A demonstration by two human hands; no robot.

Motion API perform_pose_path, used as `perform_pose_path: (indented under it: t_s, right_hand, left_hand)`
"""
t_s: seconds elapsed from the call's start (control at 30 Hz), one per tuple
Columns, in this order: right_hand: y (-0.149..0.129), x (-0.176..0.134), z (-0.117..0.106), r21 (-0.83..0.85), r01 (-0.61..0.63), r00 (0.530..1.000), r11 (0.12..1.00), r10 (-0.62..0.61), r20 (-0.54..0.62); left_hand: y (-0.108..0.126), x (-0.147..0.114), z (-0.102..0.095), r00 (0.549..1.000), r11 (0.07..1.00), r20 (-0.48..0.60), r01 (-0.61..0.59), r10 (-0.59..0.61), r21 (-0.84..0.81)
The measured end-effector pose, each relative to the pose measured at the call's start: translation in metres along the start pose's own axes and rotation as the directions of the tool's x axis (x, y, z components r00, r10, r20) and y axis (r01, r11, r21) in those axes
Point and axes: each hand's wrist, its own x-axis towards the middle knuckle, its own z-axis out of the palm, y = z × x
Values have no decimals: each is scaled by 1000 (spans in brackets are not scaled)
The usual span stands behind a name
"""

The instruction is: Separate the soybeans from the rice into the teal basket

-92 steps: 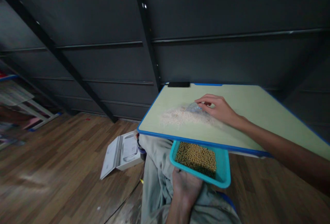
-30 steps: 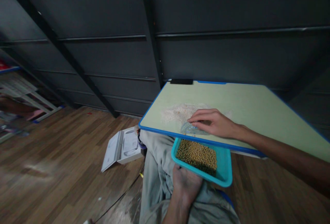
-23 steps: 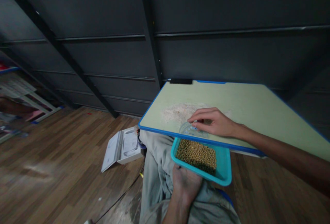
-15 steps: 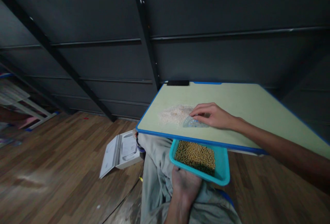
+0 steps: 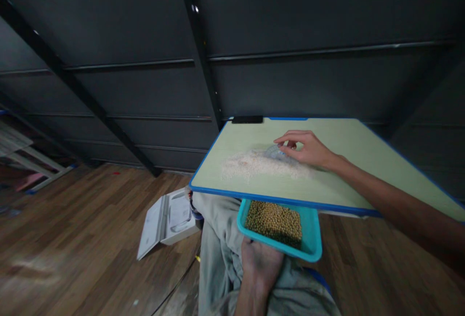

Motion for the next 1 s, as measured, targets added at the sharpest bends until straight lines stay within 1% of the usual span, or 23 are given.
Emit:
perform_pose_path:
  t_s: [0.13, 0.3, 0.43, 0.53, 0.63, 0.73, 0.83, 0.9, 1.0]
  right_hand:
    - [8, -1, 0, -6, -8, 1000, 1000, 8, 6]
    - [1, -1, 4, 18, -40, 999, 999, 40, 6]
    - [-7, -1, 7, 140, -110, 994, 984, 106, 32]
    - [-11, -1, 6, 205, -137, 990, 969, 130, 48]
    - [-14, -1, 4, 195, -128, 991, 972, 118, 63]
    - [-17, -2, 4, 210, -129, 985, 969, 101, 143]
    - [-21, -4, 8, 221, -116, 976, 968, 71, 204]
    - [-23, -5, 11, 210, -94, 979, 973, 53, 196]
    - [-25, -4, 13, 172, -57, 988, 984, 31, 151]
  left_hand:
    - [0, 1, -5, 1000, 1000, 15, -6, 6, 5]
    - [0, 3, -8, 999, 1000, 32, -14, 14, 17]
    - [-1, 2, -7, 999, 1000, 41, -16, 16, 9]
    - [0, 1, -4, 999, 1000, 33, 16, -16, -17]
    - [1, 1, -2, 1000, 999, 14, 26, -25, -27]
    - [1, -1, 2, 1000, 1000, -3, 15, -15, -21]
    - [0, -3, 8, 999, 999, -11, 37, -37, -28]
    - [0, -4, 12, 999, 999, -8, 42, -42, -23]
    - [0, -4, 14, 999, 999, -3, 34, -34, -14]
